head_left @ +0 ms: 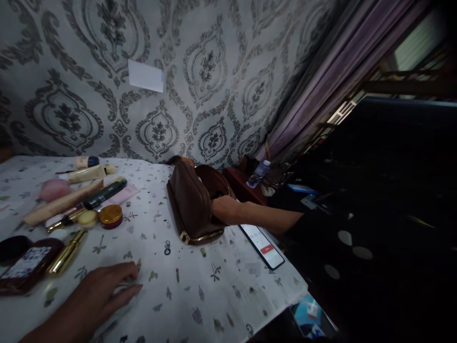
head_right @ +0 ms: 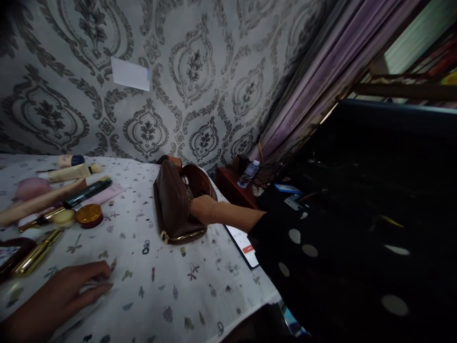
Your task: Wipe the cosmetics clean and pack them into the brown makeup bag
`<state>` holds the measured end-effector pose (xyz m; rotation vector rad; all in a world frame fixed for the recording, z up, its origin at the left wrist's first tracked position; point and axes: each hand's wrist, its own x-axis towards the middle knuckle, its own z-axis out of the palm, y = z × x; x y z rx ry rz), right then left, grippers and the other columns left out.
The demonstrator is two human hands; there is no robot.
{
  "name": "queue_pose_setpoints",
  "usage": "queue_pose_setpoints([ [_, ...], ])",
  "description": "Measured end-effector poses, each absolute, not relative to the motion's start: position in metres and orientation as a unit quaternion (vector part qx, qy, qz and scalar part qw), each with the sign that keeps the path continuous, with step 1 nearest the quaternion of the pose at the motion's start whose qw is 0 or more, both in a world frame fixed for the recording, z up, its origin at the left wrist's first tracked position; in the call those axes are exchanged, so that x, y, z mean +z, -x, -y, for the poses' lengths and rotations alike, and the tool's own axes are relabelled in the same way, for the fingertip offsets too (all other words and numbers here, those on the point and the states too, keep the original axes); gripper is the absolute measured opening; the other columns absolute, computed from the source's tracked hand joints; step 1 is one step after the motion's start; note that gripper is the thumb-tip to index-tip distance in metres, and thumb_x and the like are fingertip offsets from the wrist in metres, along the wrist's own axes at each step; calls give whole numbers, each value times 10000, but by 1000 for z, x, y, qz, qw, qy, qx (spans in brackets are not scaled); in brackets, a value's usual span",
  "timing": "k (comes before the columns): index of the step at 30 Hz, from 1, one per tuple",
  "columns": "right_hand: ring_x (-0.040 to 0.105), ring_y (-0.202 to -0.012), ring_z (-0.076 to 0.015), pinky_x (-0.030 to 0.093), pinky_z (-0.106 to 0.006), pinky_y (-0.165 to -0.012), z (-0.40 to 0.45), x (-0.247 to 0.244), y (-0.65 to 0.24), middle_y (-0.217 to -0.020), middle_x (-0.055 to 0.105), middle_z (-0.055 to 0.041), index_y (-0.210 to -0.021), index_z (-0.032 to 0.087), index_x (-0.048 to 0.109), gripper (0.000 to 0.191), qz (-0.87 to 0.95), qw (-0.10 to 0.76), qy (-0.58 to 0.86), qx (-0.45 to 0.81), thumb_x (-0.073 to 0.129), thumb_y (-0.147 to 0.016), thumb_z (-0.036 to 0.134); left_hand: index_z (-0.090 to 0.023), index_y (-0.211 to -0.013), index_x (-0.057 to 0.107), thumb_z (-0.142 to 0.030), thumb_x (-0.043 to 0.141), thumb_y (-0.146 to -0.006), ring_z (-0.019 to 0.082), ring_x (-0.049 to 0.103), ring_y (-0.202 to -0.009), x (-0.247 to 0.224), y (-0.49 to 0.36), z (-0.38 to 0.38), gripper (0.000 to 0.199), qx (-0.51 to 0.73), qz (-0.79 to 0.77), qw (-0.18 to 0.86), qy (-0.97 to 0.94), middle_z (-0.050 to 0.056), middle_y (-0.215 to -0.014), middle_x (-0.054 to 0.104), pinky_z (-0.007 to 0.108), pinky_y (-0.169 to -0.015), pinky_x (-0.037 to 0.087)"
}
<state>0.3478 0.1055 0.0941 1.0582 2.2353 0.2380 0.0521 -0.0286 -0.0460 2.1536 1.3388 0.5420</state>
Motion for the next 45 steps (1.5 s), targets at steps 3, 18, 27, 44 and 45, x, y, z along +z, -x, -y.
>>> queue_pose_setpoints([
  [3, 697, -1038, -311, 534, -318, -768, -100, 97, -349, -1076, 725, -210, -1089, 70, 703, 259, -850, 317, -413, 83, 540, -900, 141, -254, -825, 658, -515, 507, -882, 191, 706, -715, -44, -52, 28, 307, 210, -489, 271, -802, 12, -784, 741, 244, -654, 528],
  [18, 710, -985, -300, 501, -301, -709, -107, 93, -357, -1033, 736, -195, -977, 107, 726, 211, -862, 296, -407, 58, 587, -904, 248, -252, -809, 657, -509, 519, -883, 185, 705, -685, -46, -52, 28, 301, 225, -487, 259, -803, 4, -764, 737, 240, -623, 540],
  [27, 698, -972, -265, 473, -290, -735, -107, 96, -361, -1055, 724, -201, -1067, 68, 671, 211, -901, 257, -348, 23, 570, -892, 130, -265, -821, 681, -575, 543, -847, 198, 718, -728, -47, -51, 29, 341, 240, -498, 260, -791, 12, -809, 761, 240, -649, 558],
  [44, 706, -977, -245, 476, -252, -735, -109, 99, -362, -1060, 730, -202, -1075, 58, 698, 234, -894, 245, -373, -41, 607, -861, 89, -259, -827, 658, -535, 491, -892, 179, 713, -714, -48, -51, 28, 329, 205, -487, 259, -808, -1, -795, 749, 220, -627, 538],
  [45, 704, -986, -244, 471, -249, -735, -110, 101, -361, -1067, 727, -206, -1079, 56, 697, 236, -892, 249, -376, -36, 599, -867, 87, -260, -833, 655, -533, 488, -898, 176, 710, -715, -50, -51, 28, 327, 207, -487, 260, -808, -3, -800, 747, 216, -626, 536],
])
